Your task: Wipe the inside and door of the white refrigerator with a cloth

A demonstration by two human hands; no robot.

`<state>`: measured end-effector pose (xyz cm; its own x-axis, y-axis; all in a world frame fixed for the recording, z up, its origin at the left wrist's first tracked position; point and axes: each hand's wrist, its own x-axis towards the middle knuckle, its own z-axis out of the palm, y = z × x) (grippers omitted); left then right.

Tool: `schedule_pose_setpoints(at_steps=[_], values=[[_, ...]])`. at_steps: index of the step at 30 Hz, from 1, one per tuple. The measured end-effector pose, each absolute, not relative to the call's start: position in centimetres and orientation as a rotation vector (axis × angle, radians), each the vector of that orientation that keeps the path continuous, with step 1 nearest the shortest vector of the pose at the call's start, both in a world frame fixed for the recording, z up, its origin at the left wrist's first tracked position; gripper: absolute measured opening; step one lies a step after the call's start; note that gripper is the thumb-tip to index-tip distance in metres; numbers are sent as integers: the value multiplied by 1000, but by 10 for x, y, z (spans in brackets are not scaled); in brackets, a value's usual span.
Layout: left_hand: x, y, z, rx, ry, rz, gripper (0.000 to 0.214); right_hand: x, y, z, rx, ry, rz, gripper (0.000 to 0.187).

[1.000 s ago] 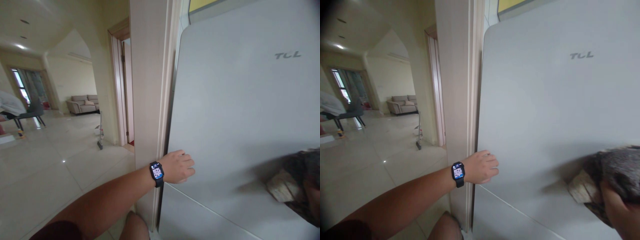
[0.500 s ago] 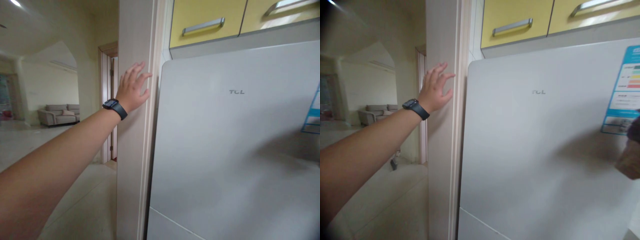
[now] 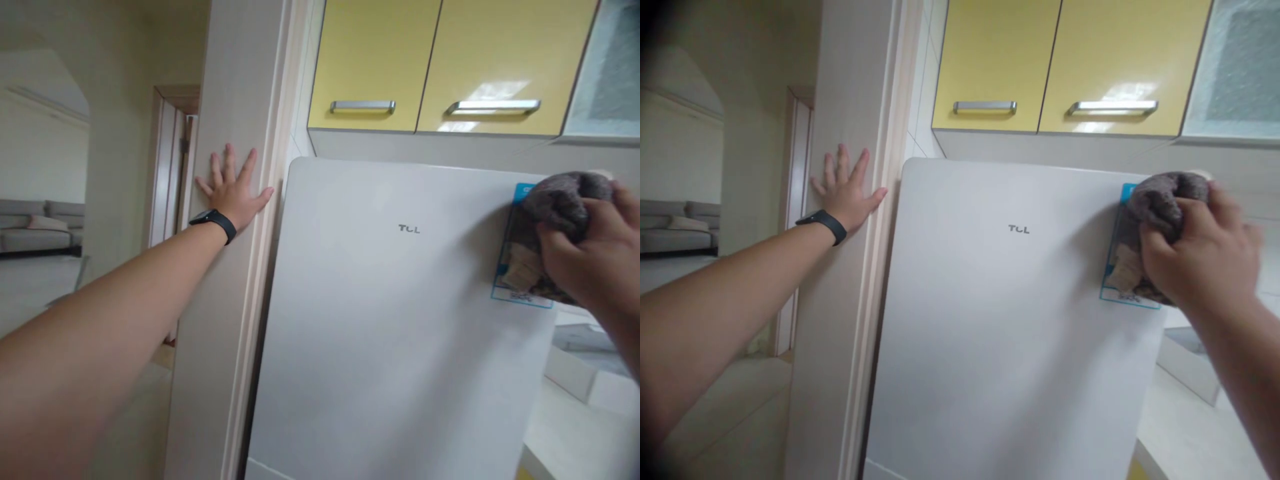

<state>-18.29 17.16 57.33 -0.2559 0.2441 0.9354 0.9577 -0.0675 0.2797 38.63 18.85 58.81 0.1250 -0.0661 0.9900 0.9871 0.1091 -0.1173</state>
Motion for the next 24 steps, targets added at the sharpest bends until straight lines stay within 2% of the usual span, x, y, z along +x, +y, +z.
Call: schedule_pose_setpoints(at_steps=[2,5,14,18,22,24], values=[[-184,170,575,-1333,-1539,-1366,87,382,203,601,-1089,-1170,-1028,60],[-185,168,578,-1345,-1542,-1362,87,352,213,619,-1094,-1136,-1022,56],[-183,166,581,-1312,-1605,-1320,86,188,171,655,-902,-1535,-1374,48],[-184,166,581,-1311,-1626,-1309,84,126,159,623,-707,-1886,-1462,44],[-185,167,579,-1305,-1624,-1316,75,88,152,564,-235,-2336,-1611,23],[-185,166,579,-1308,-1615,-1327,74,80,151,553,-100,-2415,-1662,24]])
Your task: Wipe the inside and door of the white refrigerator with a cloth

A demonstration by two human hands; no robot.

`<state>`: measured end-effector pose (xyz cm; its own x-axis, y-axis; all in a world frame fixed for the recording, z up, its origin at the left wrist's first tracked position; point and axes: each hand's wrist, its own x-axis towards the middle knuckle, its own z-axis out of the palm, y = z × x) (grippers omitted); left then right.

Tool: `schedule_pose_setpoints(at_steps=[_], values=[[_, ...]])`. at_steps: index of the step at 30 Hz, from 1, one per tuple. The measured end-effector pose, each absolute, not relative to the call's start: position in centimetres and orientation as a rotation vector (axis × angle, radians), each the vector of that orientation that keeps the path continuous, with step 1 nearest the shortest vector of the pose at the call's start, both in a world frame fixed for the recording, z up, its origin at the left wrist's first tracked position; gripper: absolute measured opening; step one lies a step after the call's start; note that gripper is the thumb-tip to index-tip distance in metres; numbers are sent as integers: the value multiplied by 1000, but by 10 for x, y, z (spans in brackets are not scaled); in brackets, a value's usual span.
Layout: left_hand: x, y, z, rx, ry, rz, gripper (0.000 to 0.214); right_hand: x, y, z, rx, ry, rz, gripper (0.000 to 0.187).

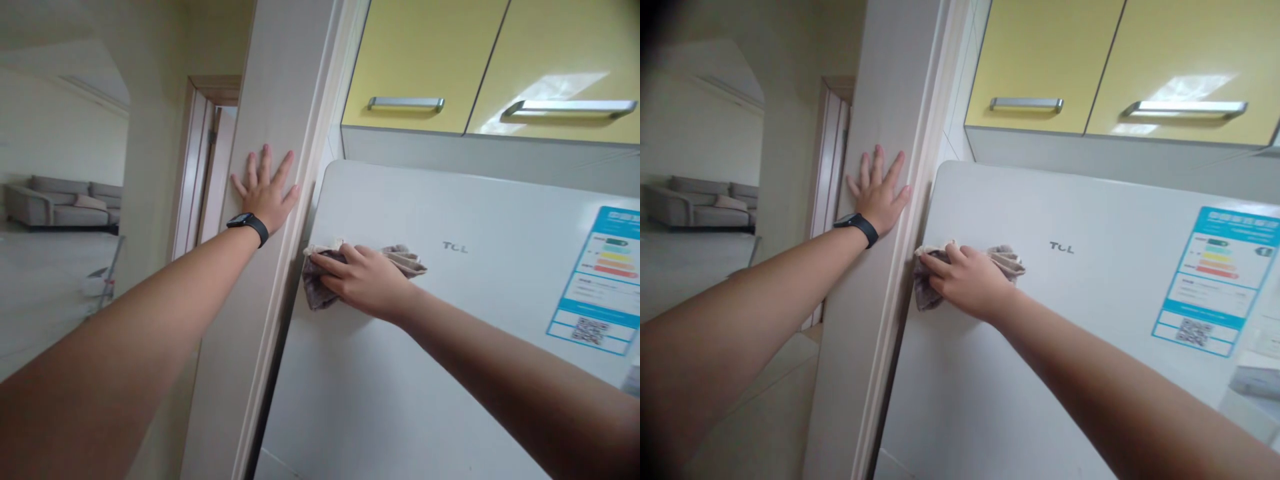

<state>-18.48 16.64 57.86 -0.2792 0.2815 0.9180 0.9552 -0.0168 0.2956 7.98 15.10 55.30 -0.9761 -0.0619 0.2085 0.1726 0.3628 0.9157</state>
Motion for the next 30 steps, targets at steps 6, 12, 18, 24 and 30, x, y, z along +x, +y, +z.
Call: schedule_pose_setpoints(at_steps=[6,12,18,24,30], values=[[-183,161,578,-1335,-1583,-1374,72,65,155,636,-588,-1997,-1423,32],[-184,161,578,-1339,-1595,-1381,73,36,153,617,-634,-2052,-1346,26],[-187,164,576,-1350,-1592,-1392,78,55,149,414,-164,-2527,-1354,21],[-186,165,575,-1321,-1570,-1369,73,93,150,445,-319,-2485,-1356,23],[-187,170,572,-1339,-1505,-1425,71,128,155,626,-958,-1665,-1290,39]])
